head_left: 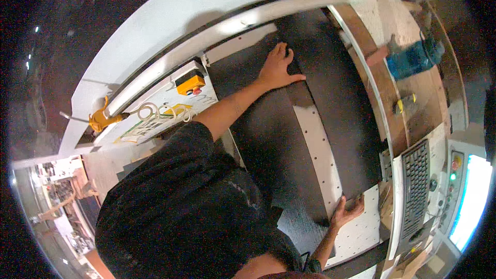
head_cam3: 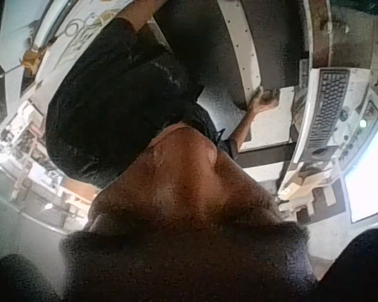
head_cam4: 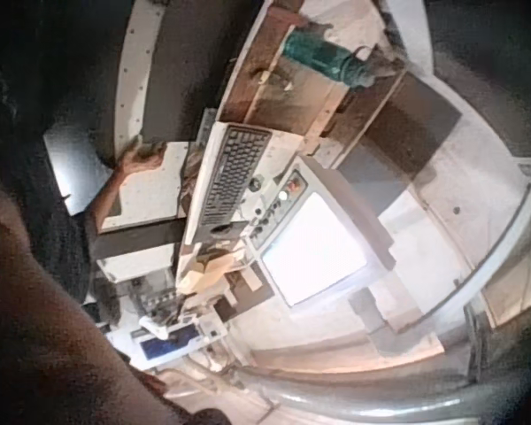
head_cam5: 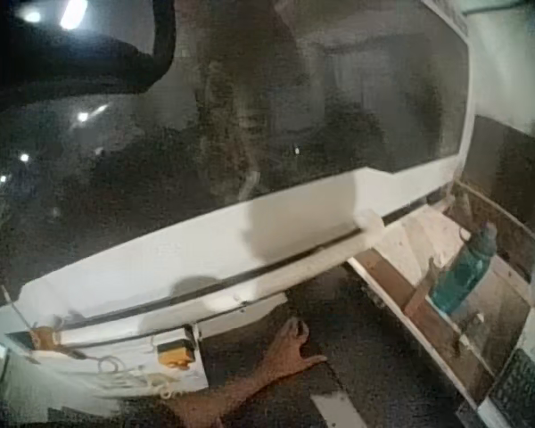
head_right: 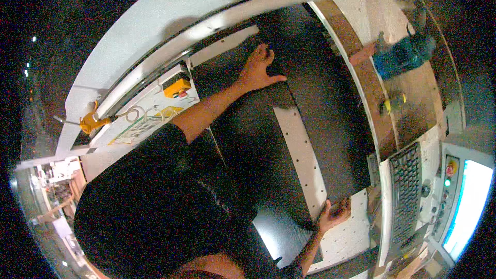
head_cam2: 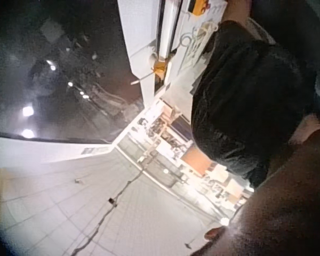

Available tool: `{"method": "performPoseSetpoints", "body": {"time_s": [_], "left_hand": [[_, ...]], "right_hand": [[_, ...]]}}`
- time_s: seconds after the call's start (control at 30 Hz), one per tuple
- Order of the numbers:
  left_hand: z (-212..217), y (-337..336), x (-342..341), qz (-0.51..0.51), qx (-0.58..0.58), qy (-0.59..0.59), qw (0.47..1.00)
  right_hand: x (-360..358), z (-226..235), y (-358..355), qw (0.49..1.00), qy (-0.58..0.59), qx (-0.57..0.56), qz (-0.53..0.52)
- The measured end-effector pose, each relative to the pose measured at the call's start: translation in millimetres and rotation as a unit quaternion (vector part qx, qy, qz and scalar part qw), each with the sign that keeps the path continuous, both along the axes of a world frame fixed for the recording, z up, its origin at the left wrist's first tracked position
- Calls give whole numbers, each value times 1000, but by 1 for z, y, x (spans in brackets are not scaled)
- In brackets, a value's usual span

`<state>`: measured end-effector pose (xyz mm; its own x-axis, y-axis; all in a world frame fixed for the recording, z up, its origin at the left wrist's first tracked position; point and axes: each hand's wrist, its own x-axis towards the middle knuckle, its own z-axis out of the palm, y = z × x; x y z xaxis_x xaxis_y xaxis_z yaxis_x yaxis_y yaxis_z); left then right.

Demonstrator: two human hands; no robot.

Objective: The person repeatedly places dark rectangular wood panels onto a machine table, aligns them, and uses a yellow-handled tool to press or secure them. They remove the panels and repeat the process with additional panels throughout the clip.

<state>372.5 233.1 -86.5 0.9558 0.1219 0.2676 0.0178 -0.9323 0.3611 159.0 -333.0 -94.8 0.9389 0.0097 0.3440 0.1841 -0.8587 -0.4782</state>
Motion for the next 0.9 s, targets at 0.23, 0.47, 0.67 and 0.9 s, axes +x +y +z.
{"method": "performPoseSetpoints", "body": {"time_s": [0.23,0.47,0.67,0.9], "left_hand": [[-7,0,-1,48,-154,-131,978],[5,-23,-93,3,-257,-256,932],[-7,-42,-309,-74,-275,-215,934],[-192,46,-597,31,-190,460,867]], "right_hand": [[10,-1,13,997,-46,-58,-38],[10,-1,12,997,-37,-52,-48],[2,4,15,992,-75,-97,-38],[6,-13,14,994,-87,-66,-29]]}}
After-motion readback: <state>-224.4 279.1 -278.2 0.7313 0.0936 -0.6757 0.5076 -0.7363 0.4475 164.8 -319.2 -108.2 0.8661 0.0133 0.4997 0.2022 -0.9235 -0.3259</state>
